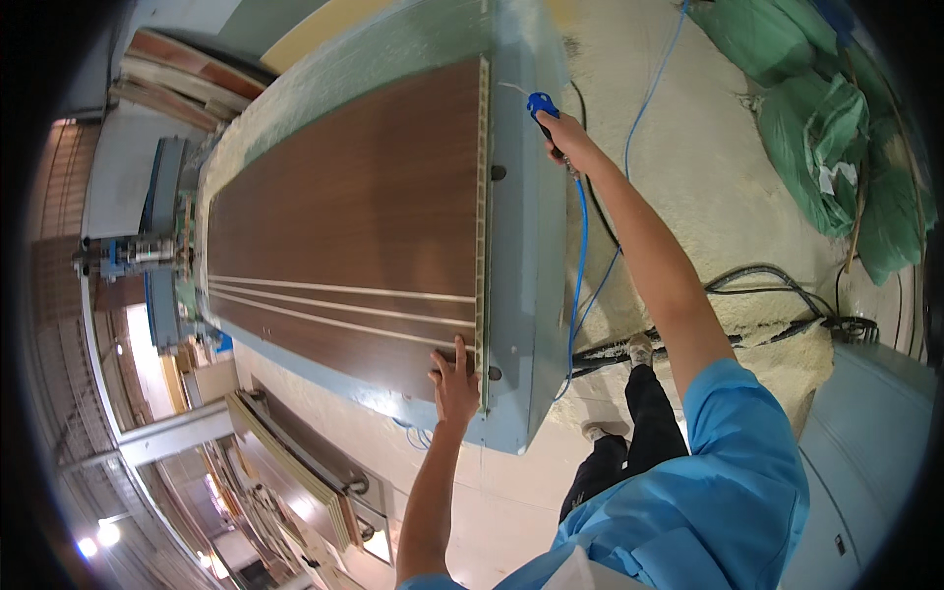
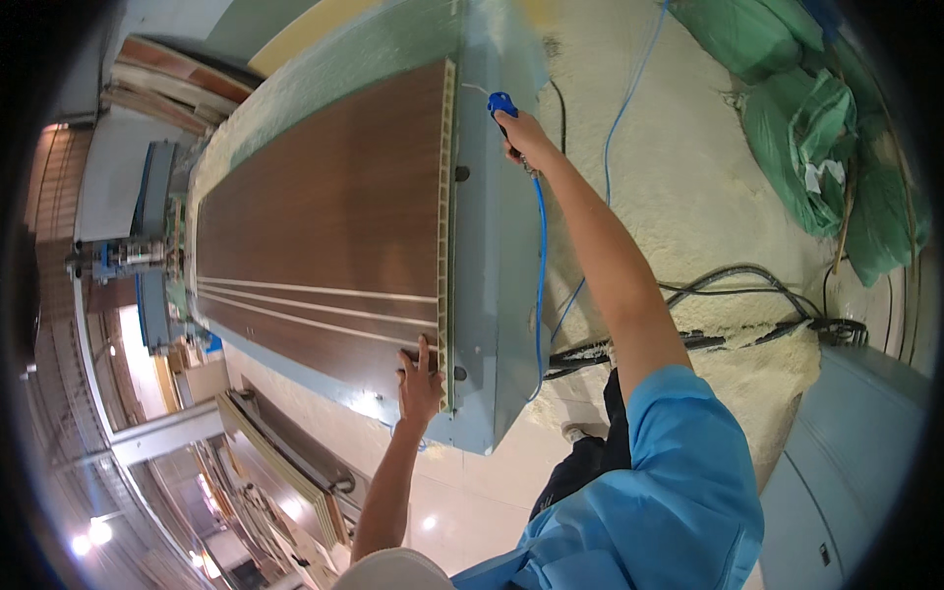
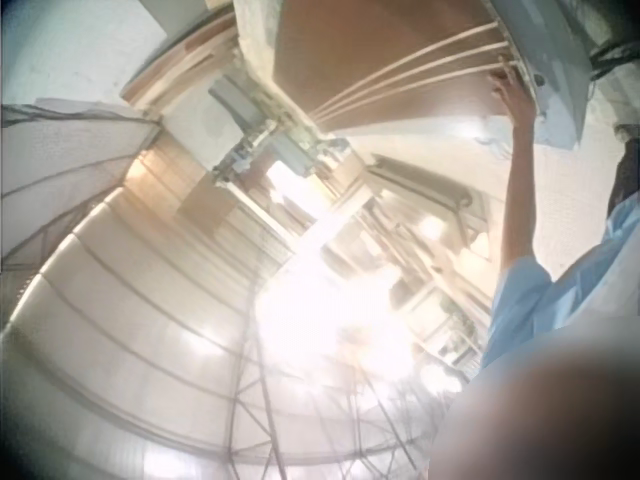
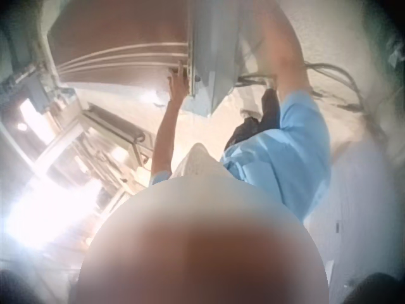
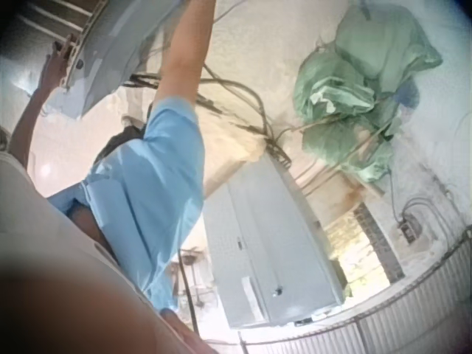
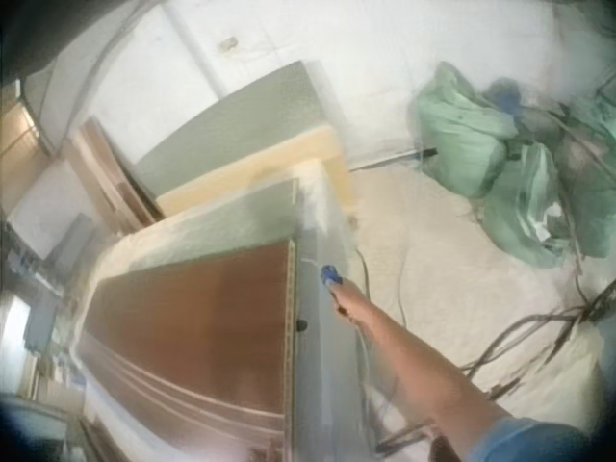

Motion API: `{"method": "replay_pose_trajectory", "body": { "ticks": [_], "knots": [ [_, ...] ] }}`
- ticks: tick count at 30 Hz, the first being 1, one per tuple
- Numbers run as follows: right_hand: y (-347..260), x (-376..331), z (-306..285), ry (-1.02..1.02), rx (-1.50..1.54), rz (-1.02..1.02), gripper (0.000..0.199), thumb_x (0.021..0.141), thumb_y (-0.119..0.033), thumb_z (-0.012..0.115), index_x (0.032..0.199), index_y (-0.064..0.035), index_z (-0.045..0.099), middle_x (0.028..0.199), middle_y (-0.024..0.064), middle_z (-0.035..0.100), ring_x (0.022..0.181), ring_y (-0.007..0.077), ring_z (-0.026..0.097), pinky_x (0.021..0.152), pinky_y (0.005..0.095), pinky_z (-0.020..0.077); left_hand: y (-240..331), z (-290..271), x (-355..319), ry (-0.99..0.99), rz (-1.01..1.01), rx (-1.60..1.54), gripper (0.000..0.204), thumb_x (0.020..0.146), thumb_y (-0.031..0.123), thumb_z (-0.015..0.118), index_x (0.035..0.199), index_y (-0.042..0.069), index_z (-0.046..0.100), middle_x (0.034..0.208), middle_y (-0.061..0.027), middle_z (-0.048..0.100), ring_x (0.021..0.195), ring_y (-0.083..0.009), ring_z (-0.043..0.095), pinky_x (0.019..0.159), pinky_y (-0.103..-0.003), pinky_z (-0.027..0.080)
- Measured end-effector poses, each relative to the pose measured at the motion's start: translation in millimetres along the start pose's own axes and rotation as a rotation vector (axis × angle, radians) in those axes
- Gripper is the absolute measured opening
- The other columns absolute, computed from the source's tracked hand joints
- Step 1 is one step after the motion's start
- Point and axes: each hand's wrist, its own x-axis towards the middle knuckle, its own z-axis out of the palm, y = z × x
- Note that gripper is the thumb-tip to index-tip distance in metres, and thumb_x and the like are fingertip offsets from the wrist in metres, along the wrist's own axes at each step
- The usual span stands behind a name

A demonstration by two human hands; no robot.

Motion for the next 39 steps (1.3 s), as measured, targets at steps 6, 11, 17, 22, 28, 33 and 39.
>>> {"method": "replay_pose_trajectory", "body": {
  "ticks": [6, 11, 17, 22, 28, 33, 39],
  "knots": [
    [65, -34, 42, -0.11, 0.153, 0.078, 0.044, 0.105, -0.048, 0.059, 0.083, -0.0107, 0.053, 0.06, 0.0017, 0.05, 0.047, 0.0172, 0.049, 0.046, 0.0353, 0.0407, -8, 11, 2, 0.153, 0.097, 0.053, 0.092, 0.098, 0.029, 0.071, 0.169, 0.035, 0.013, 0.158, -0.0441, 0.026, 0.132, -0.072, 0.04, 0.1, -0.061, 0.054],
    [143, -136, 67, -0.258, 0.195, 0.207, 0.045, 0.102, -0.052, 0.064, 0.08, -0.014, 0.054, 0.055, -0.0026, 0.043, 0.047, 0.0145, 0.047, 0.044, 0.0306, 0.0357, -15, 14, -11, 0.087, 0.0, 0.031, 0.086, 0.098, 0.036, 0.068, 0.168, 0.033, 0.019, 0.152, -0.0397, 0.038, 0.136, -0.0661, 0.037, 0.107, -0.066, 0.045],
    [241, -350, 117, -0.194, 0.103, 0.31, 0.051, 0.104, -0.057, 0.059, 0.073, -0.016, 0.051, 0.052, -0.003, 0.04, 0.043, 0.0148, 0.045, 0.043, 0.0311, 0.0347, -34, 14, -47, 0.308, 0.208, -0.214, 0.067, 0.099, 0.032, 0.065, 0.161, 0.023, 0.041, 0.159, -0.0237, 0.043, 0.124, -0.0605, 0.055, 0.107, -0.063, 0.048],
    [321, -518, 163, -0.207, 0.117, 0.485, 0.05, 0.103, -0.054, 0.062, 0.073, -0.0148, 0.052, 0.052, -0.002, 0.041, 0.044, 0.0169, 0.048, 0.041, 0.032, 0.0348, -119, 84, -167, 0.63, 0.301, -0.961, 0.053, 0.098, 0.022, 0.067, 0.148, 0.009, 0.055, 0.141, -0.0176, 0.064, 0.124, -0.0367, 0.064, 0.105, -0.045, 0.052],
    [358, -592, 273, -0.347, 0.116, 0.563, 0.051, 0.101, -0.063, 0.059, 0.085, -0.0151, 0.055, 0.052, -0.0039, 0.04, 0.045, 0.0152, 0.045, 0.042, 0.031, 0.0347, -213, 189, -384, 0.049, 0.317, -1.194, 0.05, 0.105, 0.045, 0.059, 0.136, 0.007, 0.063, 0.111, -0.0178, 0.074, 0.101, -0.0307, 0.072, 0.088, -0.041, 0.054],
    [330, -522, 334, -0.186, 0.316, 0.444, 0.055, 0.101, -0.068, 0.054, 0.087, -0.014, 0.055, 0.056, -0.0048, 0.044, 0.051, 0.015, 0.047, 0.047, 0.0312, 0.0373, -296, 228, -459, -0.18, 0.233, -0.98, 0.048, 0.098, 0.053, 0.066, 0.117, 0.01, 0.07, 0.082, -0.0185, 0.072, 0.08, -0.0362, 0.072, 0.071, -0.045, 0.054],
    [250, -401, 288, 0.1, 0.623, 0.25, 0.066, 0.102, -0.075, 0.035, 0.086, -0.0123, 0.052, 0.058, -0.0006, 0.047, 0.053, 0.0198, 0.05, 0.048, 0.0361, 0.0383, -597, 285, -527, 0.122, -0.521, -0.431, 0.023, 0.093, 0.044, 0.077, 0.098, 0.021, 0.076, 0.075, -0.0142, 0.072, 0.073, -0.0382, 0.071, 0.063, -0.049, 0.052]
  ]
}}
